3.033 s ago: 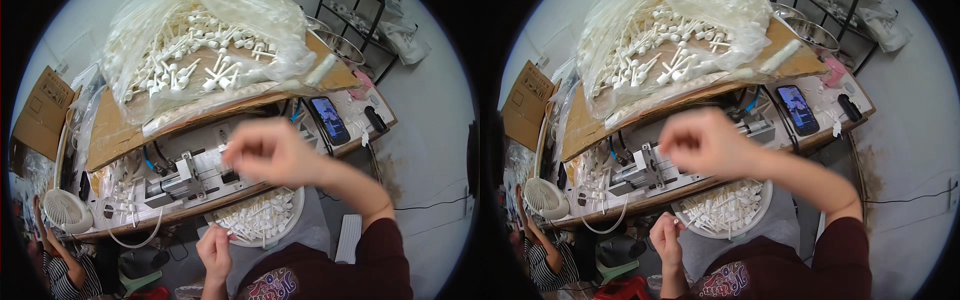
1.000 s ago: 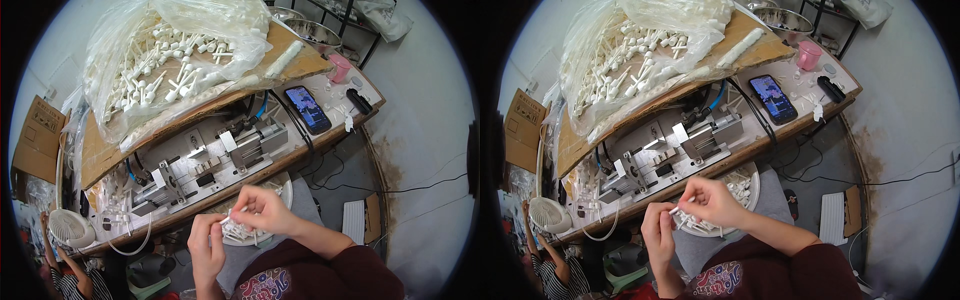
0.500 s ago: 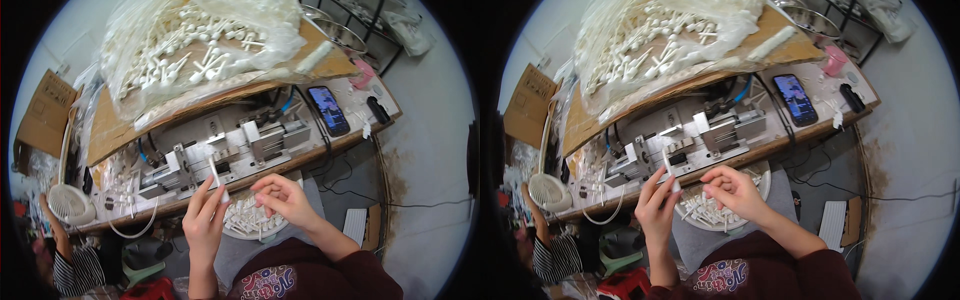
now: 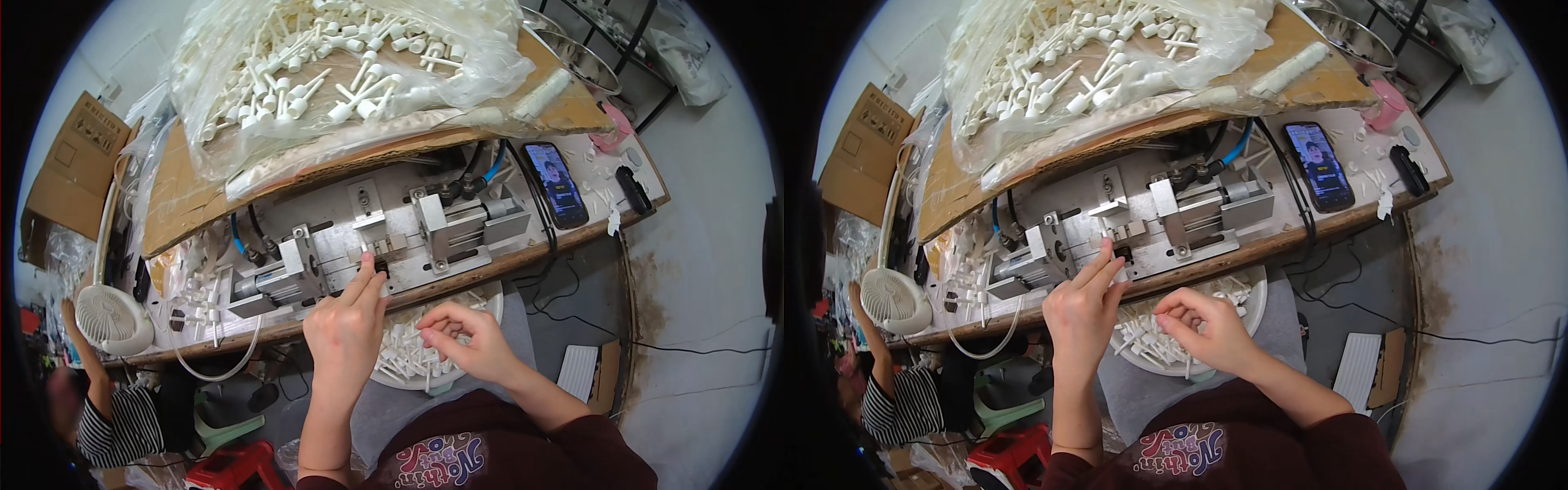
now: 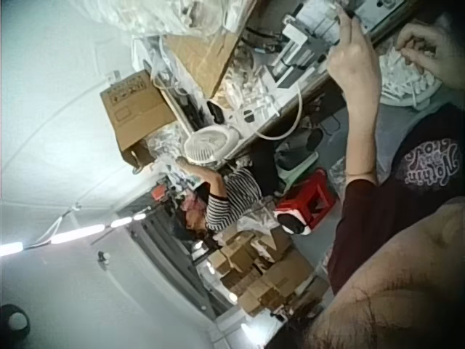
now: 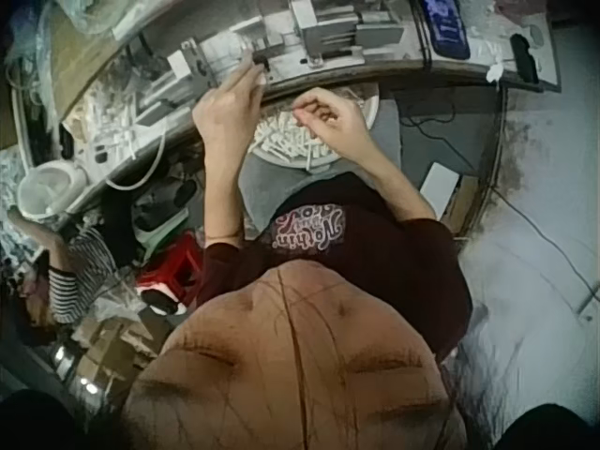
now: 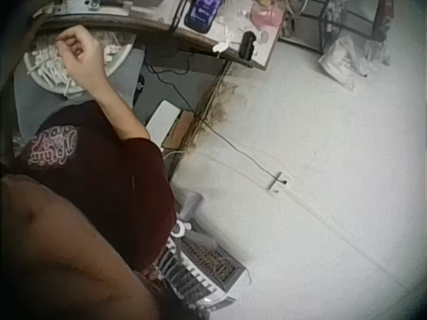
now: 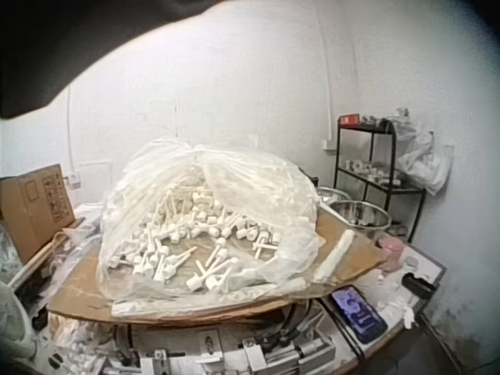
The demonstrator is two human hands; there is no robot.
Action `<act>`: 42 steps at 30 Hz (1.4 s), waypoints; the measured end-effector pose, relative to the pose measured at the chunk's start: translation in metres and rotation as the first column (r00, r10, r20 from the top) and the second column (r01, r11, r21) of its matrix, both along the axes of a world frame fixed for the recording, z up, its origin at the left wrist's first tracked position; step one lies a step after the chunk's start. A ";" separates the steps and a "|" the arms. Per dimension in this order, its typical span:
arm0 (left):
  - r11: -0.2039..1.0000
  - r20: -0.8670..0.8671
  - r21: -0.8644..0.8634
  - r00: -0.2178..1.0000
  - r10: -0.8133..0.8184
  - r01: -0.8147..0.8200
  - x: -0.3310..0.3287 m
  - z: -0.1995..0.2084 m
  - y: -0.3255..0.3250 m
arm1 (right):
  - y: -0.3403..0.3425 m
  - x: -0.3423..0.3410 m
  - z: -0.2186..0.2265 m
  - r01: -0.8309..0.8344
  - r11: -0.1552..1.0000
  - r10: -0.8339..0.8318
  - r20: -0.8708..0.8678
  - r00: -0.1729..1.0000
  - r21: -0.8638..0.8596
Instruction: The person is manually assembling small white plastic components by joining multiple pieces together at a workbench.
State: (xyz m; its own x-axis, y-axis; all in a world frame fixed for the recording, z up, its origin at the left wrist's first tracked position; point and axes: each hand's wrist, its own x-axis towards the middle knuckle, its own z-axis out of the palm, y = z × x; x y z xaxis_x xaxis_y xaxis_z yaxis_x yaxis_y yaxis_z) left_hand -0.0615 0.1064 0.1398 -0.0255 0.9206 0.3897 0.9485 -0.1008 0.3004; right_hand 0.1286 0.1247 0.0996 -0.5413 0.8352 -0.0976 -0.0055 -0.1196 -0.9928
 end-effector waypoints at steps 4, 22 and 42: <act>1.000 0.017 -0.013 1.000 0.018 -0.017 0.000 0.000 -0.001 | -0.001 -0.007 0.000 -0.012 0.992 0.008 0.034 0.999 0.124; 0.993 0.314 -0.110 0.949 0.004 0.032 0.001 0.007 -0.023 | -0.019 0.000 -0.007 -0.035 0.962 0.007 0.104 0.995 0.270; 0.200 0.207 0.973 -0.053 -0.977 0.114 0.030 0.087 -0.085 | -0.026 -0.002 -0.015 0.000 0.901 -0.057 0.119 0.991 0.434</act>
